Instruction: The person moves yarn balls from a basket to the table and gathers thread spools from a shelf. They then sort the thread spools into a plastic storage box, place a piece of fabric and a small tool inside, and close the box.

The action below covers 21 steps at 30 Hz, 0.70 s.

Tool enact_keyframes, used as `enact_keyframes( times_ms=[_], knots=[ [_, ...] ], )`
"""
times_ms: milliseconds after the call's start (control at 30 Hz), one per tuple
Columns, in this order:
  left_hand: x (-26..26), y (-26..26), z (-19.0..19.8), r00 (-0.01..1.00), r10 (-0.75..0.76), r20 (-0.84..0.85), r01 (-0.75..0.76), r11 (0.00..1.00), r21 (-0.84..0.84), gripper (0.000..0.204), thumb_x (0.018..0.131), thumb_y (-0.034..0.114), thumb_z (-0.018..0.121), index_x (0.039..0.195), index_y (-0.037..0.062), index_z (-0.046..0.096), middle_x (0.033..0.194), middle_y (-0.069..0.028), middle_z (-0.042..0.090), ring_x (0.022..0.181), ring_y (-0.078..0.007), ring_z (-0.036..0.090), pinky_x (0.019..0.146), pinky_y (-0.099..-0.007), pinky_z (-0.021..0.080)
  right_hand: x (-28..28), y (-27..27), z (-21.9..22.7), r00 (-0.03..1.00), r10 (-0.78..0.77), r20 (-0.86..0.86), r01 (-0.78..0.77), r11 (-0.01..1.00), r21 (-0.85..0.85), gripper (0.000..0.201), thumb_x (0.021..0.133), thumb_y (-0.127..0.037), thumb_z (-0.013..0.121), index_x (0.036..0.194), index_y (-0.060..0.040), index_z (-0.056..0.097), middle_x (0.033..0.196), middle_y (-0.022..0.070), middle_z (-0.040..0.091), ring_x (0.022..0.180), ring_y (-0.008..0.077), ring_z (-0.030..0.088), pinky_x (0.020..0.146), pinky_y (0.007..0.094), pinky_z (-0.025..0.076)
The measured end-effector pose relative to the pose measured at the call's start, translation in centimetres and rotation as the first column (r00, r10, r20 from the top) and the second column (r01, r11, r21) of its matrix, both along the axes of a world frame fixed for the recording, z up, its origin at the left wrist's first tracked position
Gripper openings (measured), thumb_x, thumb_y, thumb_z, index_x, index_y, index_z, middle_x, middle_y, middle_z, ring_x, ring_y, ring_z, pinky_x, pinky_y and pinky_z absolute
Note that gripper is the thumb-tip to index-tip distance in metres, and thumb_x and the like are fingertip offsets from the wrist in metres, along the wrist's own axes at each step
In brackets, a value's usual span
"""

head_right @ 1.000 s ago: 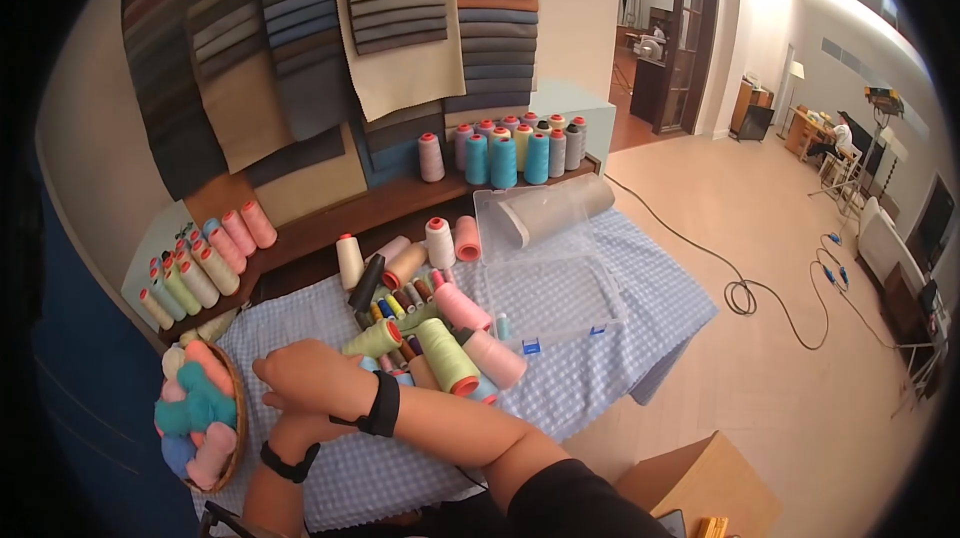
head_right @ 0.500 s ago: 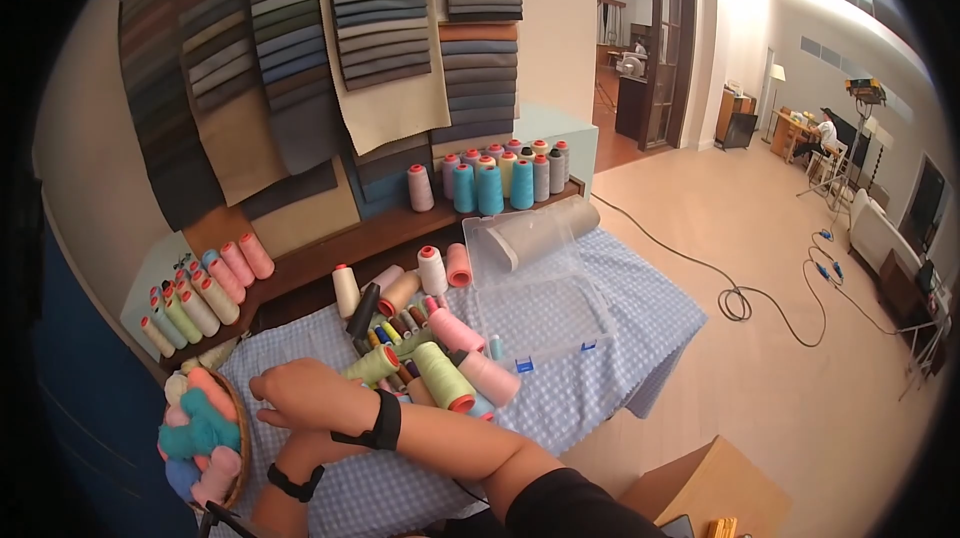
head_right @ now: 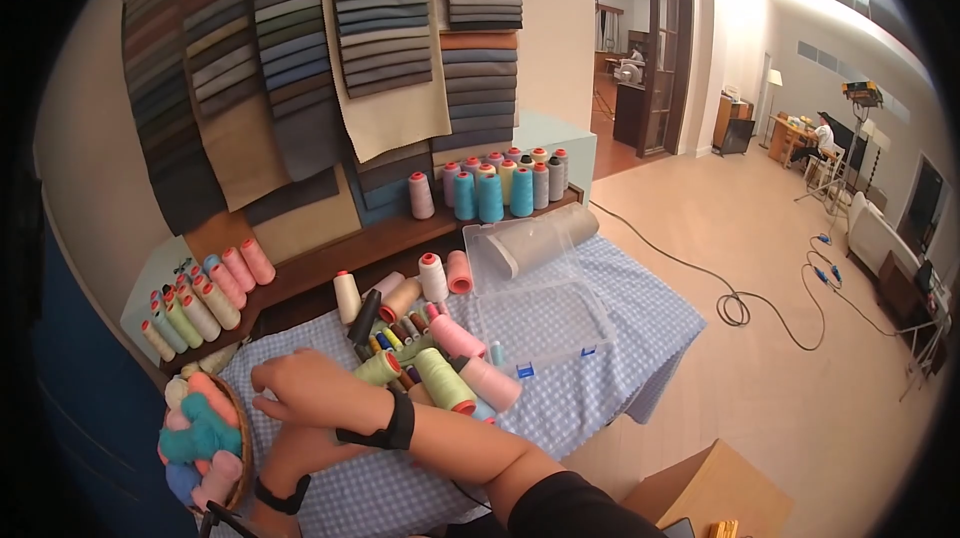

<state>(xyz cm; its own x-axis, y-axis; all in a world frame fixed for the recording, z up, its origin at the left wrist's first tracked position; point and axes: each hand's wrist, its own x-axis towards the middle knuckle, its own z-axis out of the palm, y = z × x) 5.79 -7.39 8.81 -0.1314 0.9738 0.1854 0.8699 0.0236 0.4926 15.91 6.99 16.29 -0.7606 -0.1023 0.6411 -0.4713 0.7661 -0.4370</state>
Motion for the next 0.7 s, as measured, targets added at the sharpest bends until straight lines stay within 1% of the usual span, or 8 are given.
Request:
enact_keyframes(
  times_ms=[33,133,267,300,400,500,600,700],
  knots=[
    [0.2,-0.6,0.7,0.998,0.038,-0.055,-0.039,0.999,-0.005,0.095,0.078,0.036,0.093,0.156,0.0046,0.047,0.153,-0.0206,0.053,0.143,-0.0370,0.053,0.116,-0.0475,0.045,0.2,0.3,0.4,0.999,-0.007,-0.043,0.006,1.000,-0.012,0.023,0.098,-0.029,0.071,0.102,-0.0065,0.070,0.082,0.0121,0.071,0.076,0.0337,0.069,0.079,0.0432,0.053],
    [1.7,-2.0,3.5,0.942,0.329,0.068,-0.336,0.915,0.225,0.104,0.071,0.036,0.096,0.155,0.0036,0.044,0.149,-0.0222,0.052,0.138,-0.0414,0.054,0.113,-0.0488,0.047,1.1,1.5,1.9,0.961,-0.090,-0.262,0.063,0.992,-0.112,0.015,0.097,-0.024,0.072,0.099,-0.0088,0.070,0.075,0.0068,0.066,0.069,0.0278,0.065,0.081,0.0382,0.050],
    [0.3,-3.4,4.4,0.914,0.400,-0.059,-0.344,0.845,0.409,0.108,0.063,0.024,0.100,0.152,0.0012,0.044,0.145,-0.0233,0.049,0.132,-0.0439,0.055,0.109,-0.0487,0.049,2.4,2.2,3.2,0.926,-0.195,-0.323,0.115,0.961,-0.250,0.010,0.092,-0.013,0.075,0.098,-0.0081,0.069,0.078,0.0052,0.064,0.074,0.0249,0.065,0.080,0.0391,0.048],
    [0.5,-3.5,5.0,0.909,0.415,-0.046,-0.356,0.827,0.435,0.108,0.061,0.022,0.100,0.151,0.0006,0.044,0.144,-0.0236,0.049,0.131,-0.0445,0.054,0.109,-0.0486,0.049,2.4,2.4,3.2,0.932,-0.193,-0.306,0.109,0.956,-0.271,0.012,0.092,-0.012,0.075,0.099,-0.0063,0.069,0.086,0.0072,0.065,0.081,0.0262,0.065,0.079,0.0397,0.048],
    [1.0,-2.8,7.1,0.912,0.409,-0.029,-0.343,0.799,0.493,0.108,0.061,0.021,0.099,0.152,0.0015,0.044,0.147,-0.0233,0.048,0.135,-0.0440,0.053,0.110,-0.0494,0.048,2.2,3.0,3.3,0.912,-0.261,-0.316,0.186,0.951,-0.248,0.017,0.094,-0.016,0.074,0.105,-0.0049,0.067,0.100,0.0097,0.067,0.092,0.0278,0.066,0.087,0.0406,0.048],
    [0.9,-2.1,8.4,0.906,0.413,-0.092,-0.308,0.793,0.526,0.108,0.064,0.024,0.096,0.156,0.0052,0.044,0.155,-0.0187,0.047,0.138,-0.0370,0.054,0.107,-0.0469,0.050,1.7,3.0,3.1,0.914,-0.265,-0.307,0.191,0.949,-0.249,0.025,0.094,-0.017,0.074,0.112,-0.0029,0.066,0.111,0.0129,0.066,0.102,0.0323,0.066,0.089,0.0431,0.050],
    [0.9,-1.0,9.0,0.928,0.370,-0.051,-0.282,0.783,0.555,0.108,0.063,0.023,0.096,0.156,0.0060,0.044,0.155,-0.0180,0.047,0.138,-0.0369,0.054,0.107,-0.0468,0.050,1.4,3.0,3.0,0.917,-0.273,-0.292,0.201,0.946,-0.254,0.029,0.095,-0.020,0.074,0.117,-0.0013,0.067,0.116,0.0145,0.066,0.106,0.0349,0.066,0.091,0.0443,0.051],
    [1.2,-0.2,9.4,0.936,0.351,-0.005,-0.288,0.776,0.561,0.109,0.060,0.022,0.098,0.155,0.0047,0.045,0.153,-0.0225,0.047,0.139,-0.0432,0.051,0.112,-0.0501,0.048,1.1,2.9,2.6,0.933,-0.282,-0.223,0.223,0.941,-0.253,0.034,0.097,-0.022,0.073,0.121,-0.0002,0.067,0.119,0.0151,0.067,0.109,0.0357,0.067,0.094,0.0446,0.051]
  ],
)
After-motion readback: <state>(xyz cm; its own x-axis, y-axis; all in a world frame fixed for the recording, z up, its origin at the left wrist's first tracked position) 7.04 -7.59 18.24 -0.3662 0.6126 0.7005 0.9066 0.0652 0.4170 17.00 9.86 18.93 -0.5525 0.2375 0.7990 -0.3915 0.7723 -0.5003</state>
